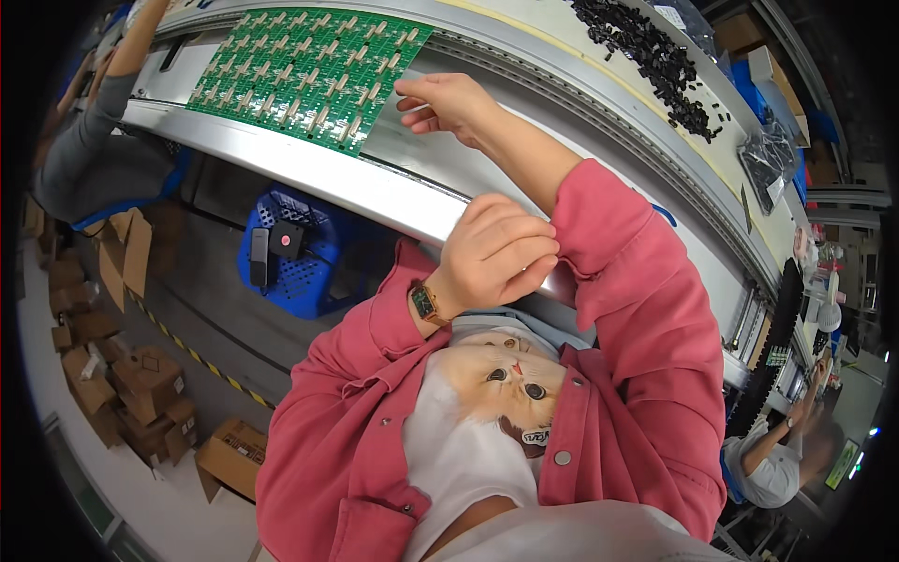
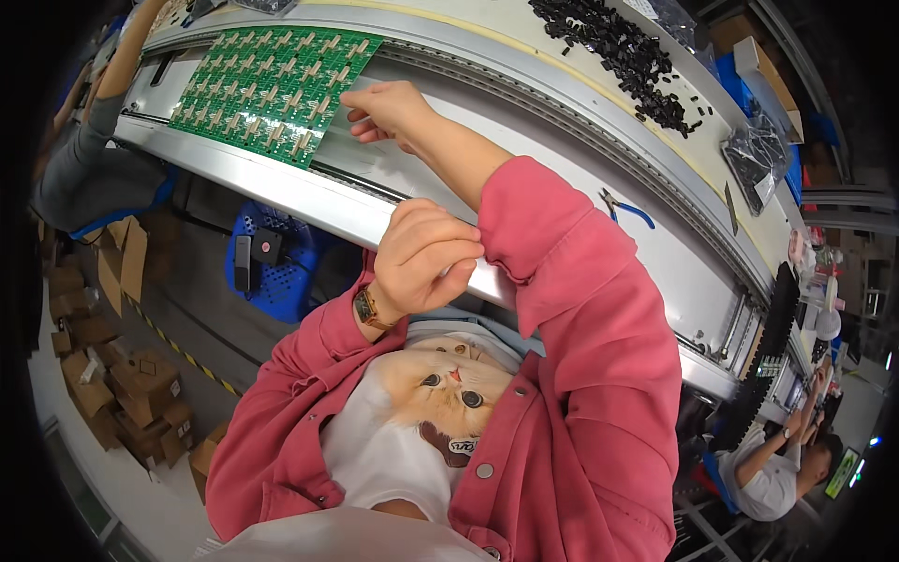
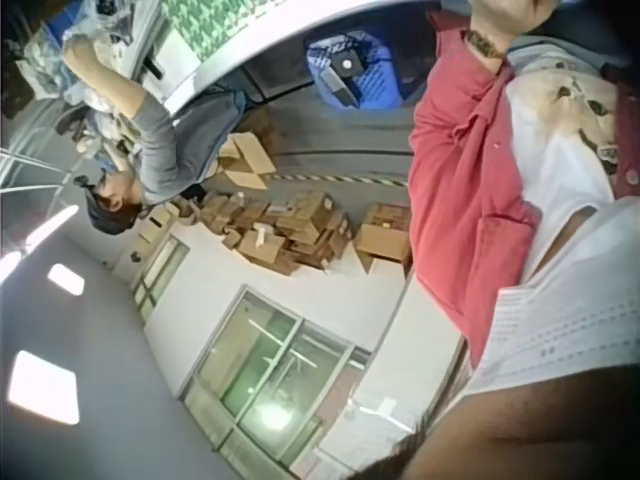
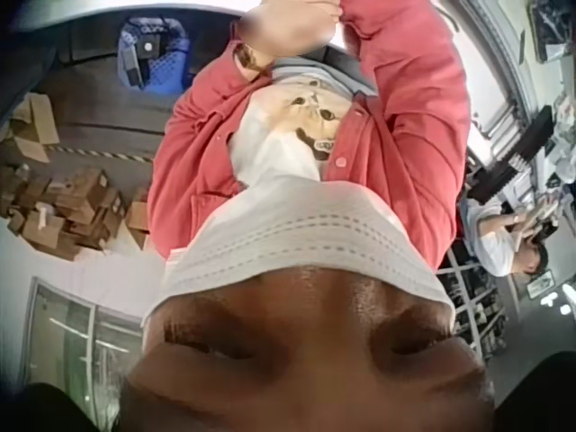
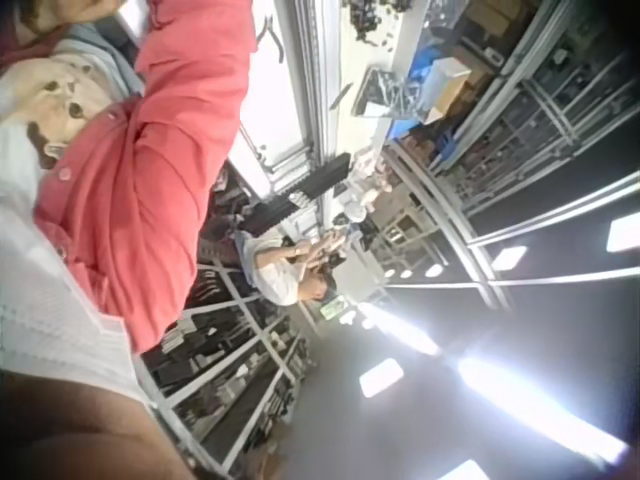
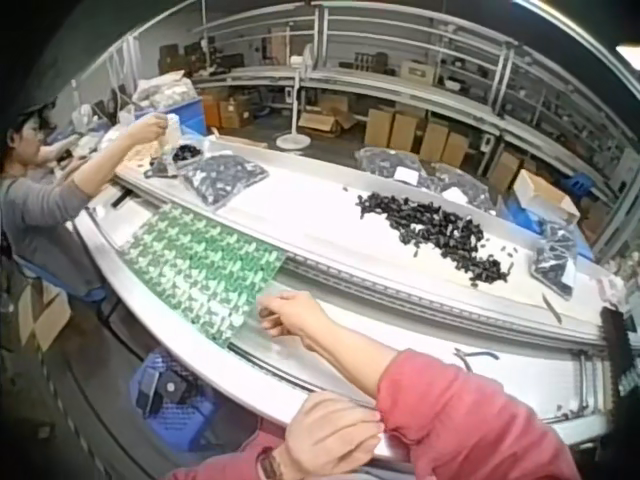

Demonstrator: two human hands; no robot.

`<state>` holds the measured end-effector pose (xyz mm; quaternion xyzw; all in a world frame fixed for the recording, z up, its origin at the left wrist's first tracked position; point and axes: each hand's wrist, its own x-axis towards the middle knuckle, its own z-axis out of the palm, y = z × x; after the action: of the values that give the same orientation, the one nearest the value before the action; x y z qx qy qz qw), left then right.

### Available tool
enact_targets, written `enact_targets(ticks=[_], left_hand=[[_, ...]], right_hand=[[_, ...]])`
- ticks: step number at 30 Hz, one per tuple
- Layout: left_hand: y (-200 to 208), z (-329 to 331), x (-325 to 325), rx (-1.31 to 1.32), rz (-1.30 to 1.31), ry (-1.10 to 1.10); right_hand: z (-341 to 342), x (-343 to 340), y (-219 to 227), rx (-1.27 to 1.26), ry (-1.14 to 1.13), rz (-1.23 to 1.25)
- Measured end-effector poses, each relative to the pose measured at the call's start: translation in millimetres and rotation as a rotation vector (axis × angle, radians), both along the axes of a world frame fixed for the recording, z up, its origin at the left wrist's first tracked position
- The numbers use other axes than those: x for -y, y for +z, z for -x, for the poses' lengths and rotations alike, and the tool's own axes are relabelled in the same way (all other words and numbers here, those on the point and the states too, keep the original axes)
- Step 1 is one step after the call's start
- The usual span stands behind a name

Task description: Assembling small electronic components onto printed circuit board strips on a production line.

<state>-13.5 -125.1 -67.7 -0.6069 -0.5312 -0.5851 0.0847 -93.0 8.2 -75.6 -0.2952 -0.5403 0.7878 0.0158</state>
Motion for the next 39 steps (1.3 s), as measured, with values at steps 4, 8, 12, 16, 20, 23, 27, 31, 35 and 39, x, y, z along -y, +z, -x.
enact_targets(ticks=[4, 8, 12, 16, 20, 23, 27, 31, 35, 39], left_hand=[[-1.9, 2.2, 1.9, 0.010, -0.014, -0.007], [-1.5, 2.2, 1.9, 0.010, -0.020, -0.015], [0.6, 3.0, 2.4, 0.005, -0.021, -0.031], [2.6, 1.0, 1.6, -0.086, -0.007, -0.019], [8.9, -2.1, 5.7, -0.188, 0.016, -0.104], [26.7, 1.1, 2.5, -0.242, 0.071, -0.185], [84.9, 10.1, -24.6, -0.275, 0.311, -0.326], [97.4, 34.8, -110.1, -0.493, 0.491, -0.310], [69.9, 71.6, -213.4, -0.577, 0.639, -0.062], [27.0, 73.1, -292.0, -0.568, 0.572, 0.047]], right_hand=[[10.6, 1.0, -2.4, 0.014, -0.038, 0.012], [14.6, 1.7, -4.1, 0.006, -0.058, 0.001], [11.3, 0.1, -0.3, -0.037, -0.102, -0.005], [-5.7, -3.1, 12.1, -0.035, -0.120, -0.035], [-56.9, -19.7, 32.0, -0.068, -0.132, -0.096], [-115.1, -38.8, 44.4, -0.079, -0.134, -0.141], [-198.6, -60.6, 46.6, 0.003, -0.205, -0.179], [-254.9, -62.5, 39.8, 0.057, -0.307, -0.178], [-273.6, -62.3, 30.4, 0.067, -0.341, -0.162], [-284.8, -70.4, 17.5, 0.080, -0.364, -0.156]])
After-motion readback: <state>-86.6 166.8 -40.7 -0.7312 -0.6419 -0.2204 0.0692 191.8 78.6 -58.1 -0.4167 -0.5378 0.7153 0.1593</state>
